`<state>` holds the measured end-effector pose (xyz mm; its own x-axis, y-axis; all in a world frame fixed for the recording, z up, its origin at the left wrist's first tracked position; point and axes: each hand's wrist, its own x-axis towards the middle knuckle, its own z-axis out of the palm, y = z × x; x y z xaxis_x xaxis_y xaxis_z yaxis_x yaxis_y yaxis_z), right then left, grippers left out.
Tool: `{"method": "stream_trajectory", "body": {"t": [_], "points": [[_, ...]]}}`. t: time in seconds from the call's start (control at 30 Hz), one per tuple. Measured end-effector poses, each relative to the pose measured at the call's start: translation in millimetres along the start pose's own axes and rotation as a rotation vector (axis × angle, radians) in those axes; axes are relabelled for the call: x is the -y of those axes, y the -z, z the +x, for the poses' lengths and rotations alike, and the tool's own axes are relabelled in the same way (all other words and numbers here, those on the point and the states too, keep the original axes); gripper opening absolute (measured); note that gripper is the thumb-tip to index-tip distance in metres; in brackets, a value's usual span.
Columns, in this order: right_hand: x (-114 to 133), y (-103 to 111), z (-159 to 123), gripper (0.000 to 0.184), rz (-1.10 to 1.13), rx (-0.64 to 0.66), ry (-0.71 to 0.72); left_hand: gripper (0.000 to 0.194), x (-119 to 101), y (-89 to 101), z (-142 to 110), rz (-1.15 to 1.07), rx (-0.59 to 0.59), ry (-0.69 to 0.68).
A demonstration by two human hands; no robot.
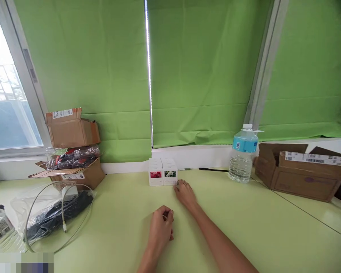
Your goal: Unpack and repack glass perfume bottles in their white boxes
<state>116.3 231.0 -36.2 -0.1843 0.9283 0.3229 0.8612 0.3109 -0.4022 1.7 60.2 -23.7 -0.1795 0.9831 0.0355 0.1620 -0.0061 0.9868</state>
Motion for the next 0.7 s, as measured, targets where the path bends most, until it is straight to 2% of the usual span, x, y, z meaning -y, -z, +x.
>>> {"method": "stream_trajectory", "body": {"t": [0.27, 0.4, 0.53, 0.7], "points": [[-10.0, 6.6, 0.2, 0.056, 0.229, 0.028, -0.056, 0.025, -3.7, 1.8, -0.3, 0.011, 0.008, 0.005], [-18.2, 13.9, -7.9, 0.057, 0.376, 0.078, -0.034, 0.025, -5.3, 2.9, -2.3, 0.012, 0.014, 0.001], [-23.5, 20.5, -25.8, 0.058, 0.505, 0.113, -0.005, 0.025, -4.6, 3.0, -3.0, 0.016, 0.014, -0.018], [-26.8, 29.7, -61.7, 0.065, 0.561, 0.200, 0.036, 0.026, -4.3, 2.5, -3.5, 0.017, 0.007, -0.042]]}}
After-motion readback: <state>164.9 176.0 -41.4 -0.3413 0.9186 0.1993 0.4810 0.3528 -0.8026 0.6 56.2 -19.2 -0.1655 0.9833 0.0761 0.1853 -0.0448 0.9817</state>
